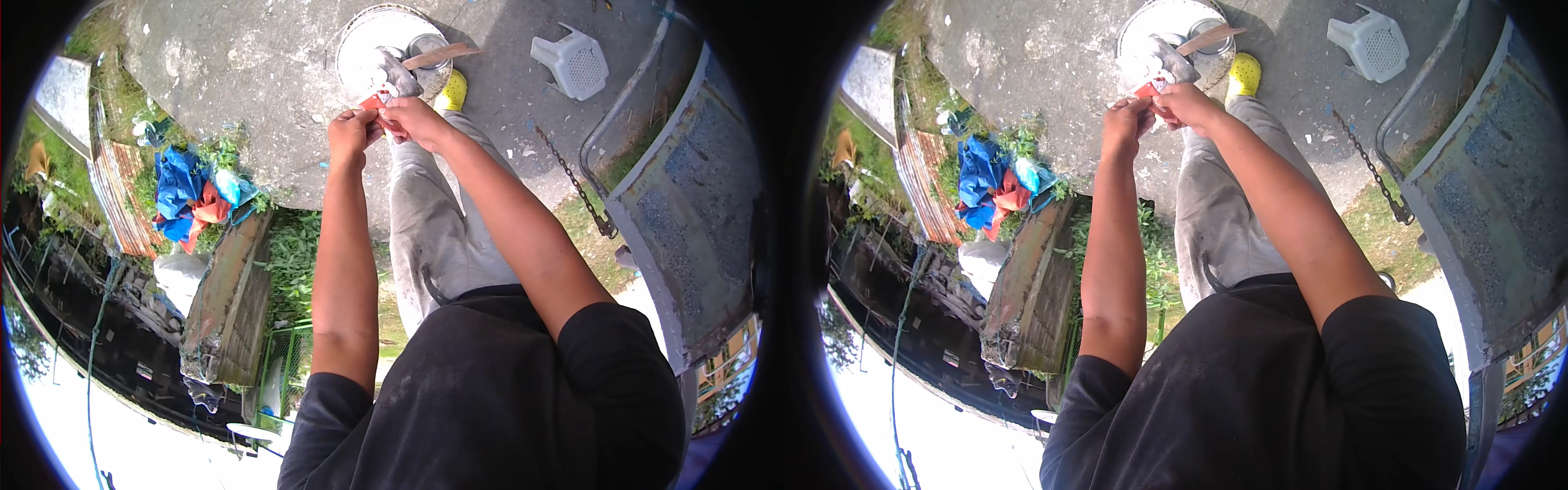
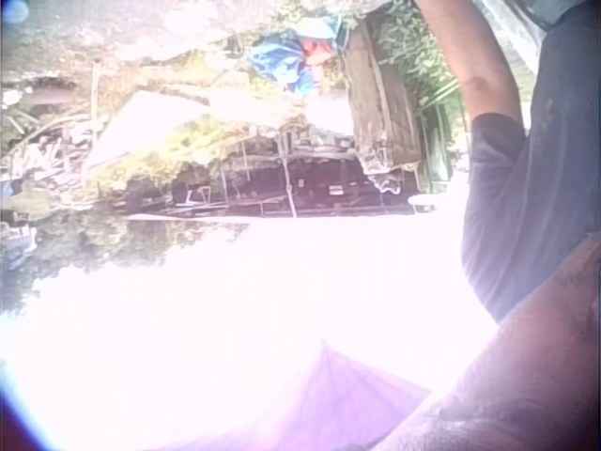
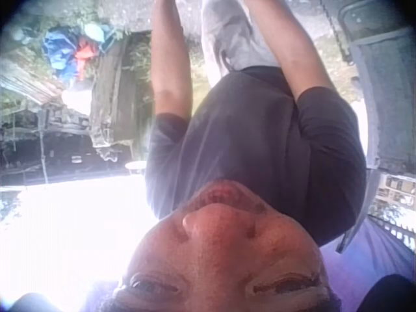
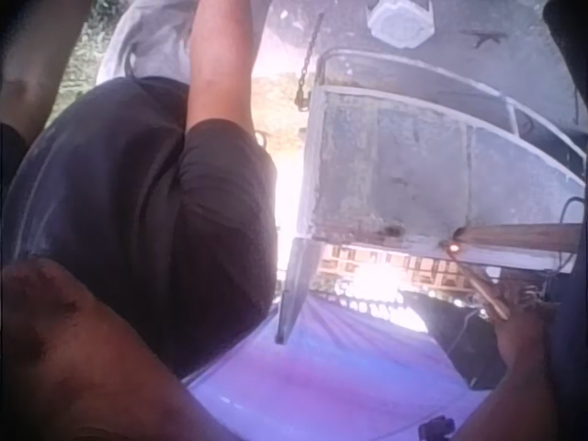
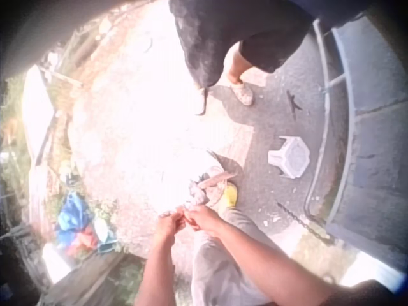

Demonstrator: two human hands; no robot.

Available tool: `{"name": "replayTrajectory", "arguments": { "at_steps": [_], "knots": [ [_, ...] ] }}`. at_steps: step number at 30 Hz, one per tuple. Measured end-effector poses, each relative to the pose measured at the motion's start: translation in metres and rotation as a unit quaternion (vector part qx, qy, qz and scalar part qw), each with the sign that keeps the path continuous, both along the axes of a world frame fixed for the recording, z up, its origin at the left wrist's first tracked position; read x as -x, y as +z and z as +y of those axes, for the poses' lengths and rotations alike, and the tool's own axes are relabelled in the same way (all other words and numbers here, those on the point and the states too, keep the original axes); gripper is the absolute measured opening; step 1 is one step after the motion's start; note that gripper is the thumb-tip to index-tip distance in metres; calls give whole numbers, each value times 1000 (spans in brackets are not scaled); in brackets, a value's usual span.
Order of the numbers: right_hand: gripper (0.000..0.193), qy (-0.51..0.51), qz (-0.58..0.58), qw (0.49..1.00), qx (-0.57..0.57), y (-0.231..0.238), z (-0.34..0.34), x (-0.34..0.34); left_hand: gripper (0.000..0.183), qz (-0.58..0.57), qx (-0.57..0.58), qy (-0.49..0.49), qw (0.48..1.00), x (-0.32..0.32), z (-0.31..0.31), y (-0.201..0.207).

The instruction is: The person prepares a body filler mixture on a sandpaper sheet using a wooden stick and a putty knife, then applies the filler to a damaged area on a blue truck body.

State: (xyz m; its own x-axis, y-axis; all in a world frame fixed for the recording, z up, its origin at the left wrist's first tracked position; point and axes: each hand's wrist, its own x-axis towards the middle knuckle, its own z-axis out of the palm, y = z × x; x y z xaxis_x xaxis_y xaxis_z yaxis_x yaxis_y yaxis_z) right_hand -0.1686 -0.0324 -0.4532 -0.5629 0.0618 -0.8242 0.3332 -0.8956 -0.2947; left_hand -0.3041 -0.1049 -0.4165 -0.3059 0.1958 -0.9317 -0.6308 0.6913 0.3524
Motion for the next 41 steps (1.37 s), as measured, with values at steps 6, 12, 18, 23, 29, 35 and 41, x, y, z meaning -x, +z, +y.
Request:
{"name": "replayTrajectory", "arguments": {
  "at_steps": [6,12,18,23,29,35,41],
  "knots": [
    [17,-32,14,999,13,2,1,12,17,-21,-7,-38,999,22,8,3],
    [18,-53,20,998,30,4,2,19,20,-7,-19,-61,998,32,11,2],
    [18,-67,27,997,17,1,2,20,19,49,-19,-98,994,27,15,1],
    [18,-72,24,997,18,1,0,22,21,73,-12,-117,990,25,18,4],
    [18,-81,31,996,22,6,3,24,19,84,-13,-123,989,28,21,7],
    [17,-91,32,995,30,7,3,25,19,90,-13,-130,987,28,27,11],
    [16,-73,33,996,44,7,4,19,18,88,1,-133,987,23,22,9]
  ]
}}
